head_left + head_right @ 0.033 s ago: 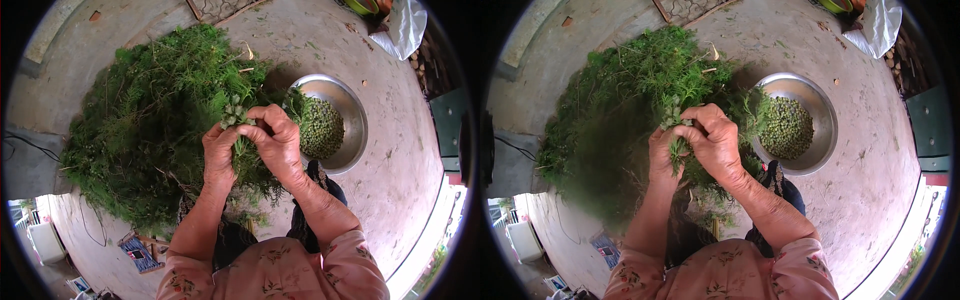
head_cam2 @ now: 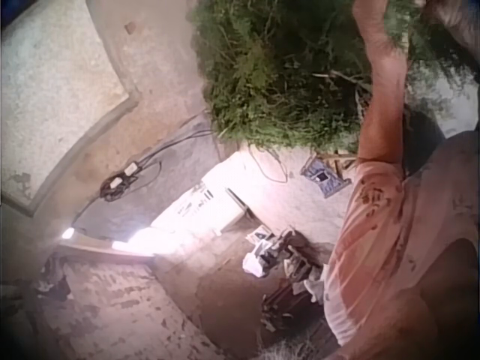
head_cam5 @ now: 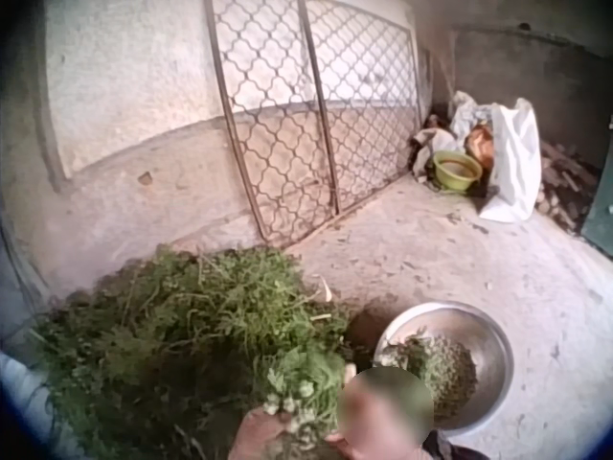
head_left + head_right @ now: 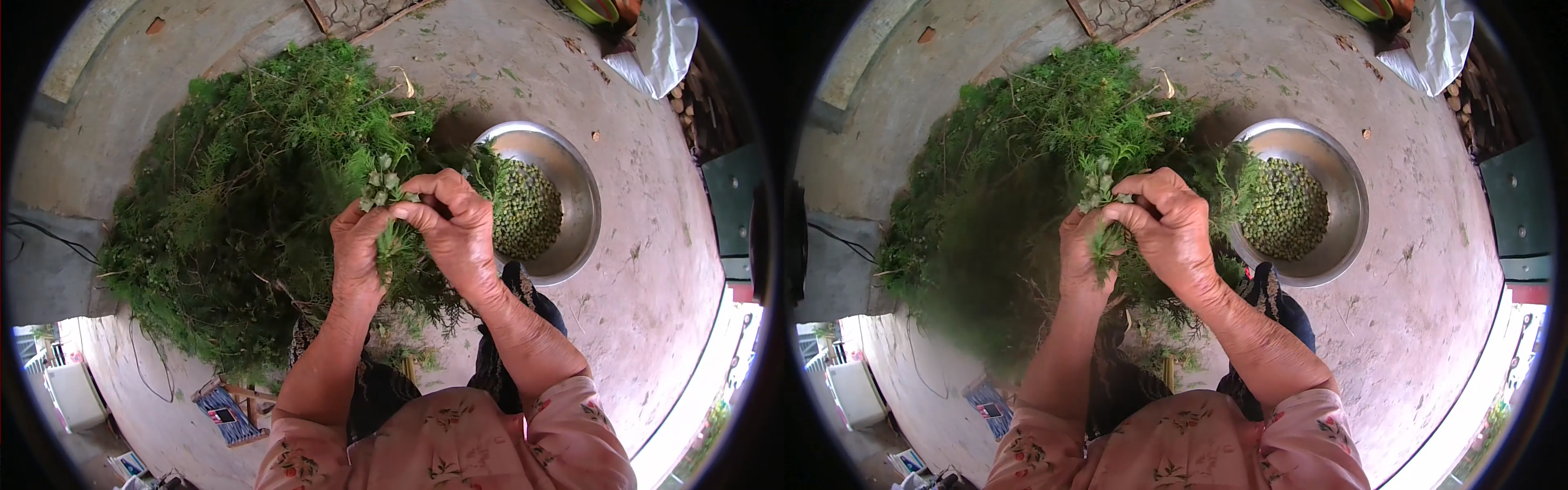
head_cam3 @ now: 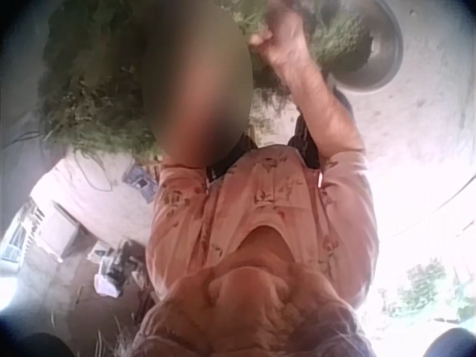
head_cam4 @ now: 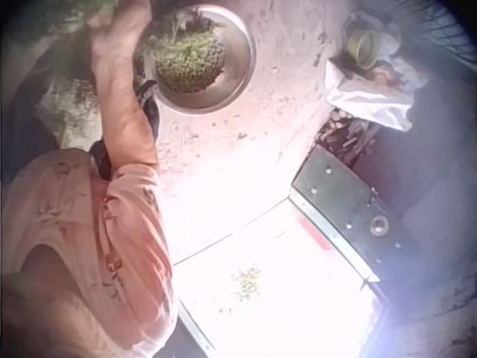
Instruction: The person plucks small seed pods or buds from green pine or cedar branches by hand and places them into a metal bowl.
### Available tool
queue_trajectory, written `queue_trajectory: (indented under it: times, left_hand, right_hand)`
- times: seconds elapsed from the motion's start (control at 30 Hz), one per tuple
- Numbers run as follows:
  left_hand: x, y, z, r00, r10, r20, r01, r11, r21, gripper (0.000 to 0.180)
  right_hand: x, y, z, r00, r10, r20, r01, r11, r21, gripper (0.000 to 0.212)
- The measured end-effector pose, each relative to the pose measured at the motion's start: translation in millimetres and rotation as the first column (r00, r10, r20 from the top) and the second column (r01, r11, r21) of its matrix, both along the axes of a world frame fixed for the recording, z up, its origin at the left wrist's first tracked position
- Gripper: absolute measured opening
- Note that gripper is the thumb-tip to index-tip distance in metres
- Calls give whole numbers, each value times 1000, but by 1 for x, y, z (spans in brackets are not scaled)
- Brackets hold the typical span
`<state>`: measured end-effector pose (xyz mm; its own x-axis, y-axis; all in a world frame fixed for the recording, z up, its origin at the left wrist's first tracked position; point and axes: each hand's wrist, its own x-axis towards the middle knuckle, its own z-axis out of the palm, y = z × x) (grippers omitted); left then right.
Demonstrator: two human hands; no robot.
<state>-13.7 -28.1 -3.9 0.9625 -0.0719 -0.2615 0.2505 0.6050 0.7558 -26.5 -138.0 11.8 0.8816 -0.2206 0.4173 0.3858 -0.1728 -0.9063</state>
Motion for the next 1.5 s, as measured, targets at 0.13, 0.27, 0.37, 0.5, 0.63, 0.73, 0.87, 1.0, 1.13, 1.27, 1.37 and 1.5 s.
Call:
queue_trajectory:
  times: [0.13, 0.27, 0.37, 0.5, 0.63, 0.73, 0.87, 1.0, 1.13, 1.27, 1.37, 1.5]
  left_hand:
    - [0, 9, 10, 989, -146, -34, 136, 969, -208, 14]
    - [2, 8, -3, 990, -105, -89, 83, 972, -219, 13]
    - [1, 4, 7, 986, -117, -115, 94, 978, -186, 13]
    - [-2, 5, 12, 983, -147, -106, 117, 961, -249, 15]
    - [-3, 11, 13, 986, -164, -17, 151, 941, -303, 17]
    - [-4, 11, 22, 961, -266, 79, 278, 904, -327, 24]
    - [-4, 12, 19, 958, -281, 52, 282, 901, -329, 26]
    - [-9, 6, 20, 968, -249, -39, 229, 934, -275, 24]
    - [-8, 8, 15, 989, -149, -26, 142, 975, -172, 24]
    - [-3, -1, 10, 995, -84, -52, 74, 981, -177, 12]
    - [-2, -1, 4, 996, -72, -60, 65, 992, -106, 13]
    - [-1, -4, 5, 999, -21, -30, 23, 999, 45, 13]
  right_hand:
    - [-3, -6, 6, 951, 184, -247, -44, 874, 484, 17]
    - [-4, -5, 1, 883, 297, -363, 33, 733, 679, 11]
    - [-2, -5, 3, 868, 369, -334, 30, 630, 776, 12]
    - [-2, -9, 5, 755, 602, -261, 42, 352, 935, 21]
    - [-2, -10, 7, 705, 645, -296, 180, 241, 954, 20]
    - [0, -13, 3, 679, 697, -231, 87, 236, 968, 26]
    - [-2, -12, 9, 652, 677, -341, 175, 303, 937, 25]
    - [10, -16, 9, 735, 520, -434, 263, 372, 890, 25]
    - [20, -36, 10, 852, 420, -312, 97, 460, 883, 14]
    - [13, -36, 19, 917, 297, -266, -16, 695, 719, 14]
    - [6, -26, 23, 931, 211, -297, -89, 922, 376, 20]
    - [6, -13, 9, 974, 58, -218, -58, 998, 7, 39]
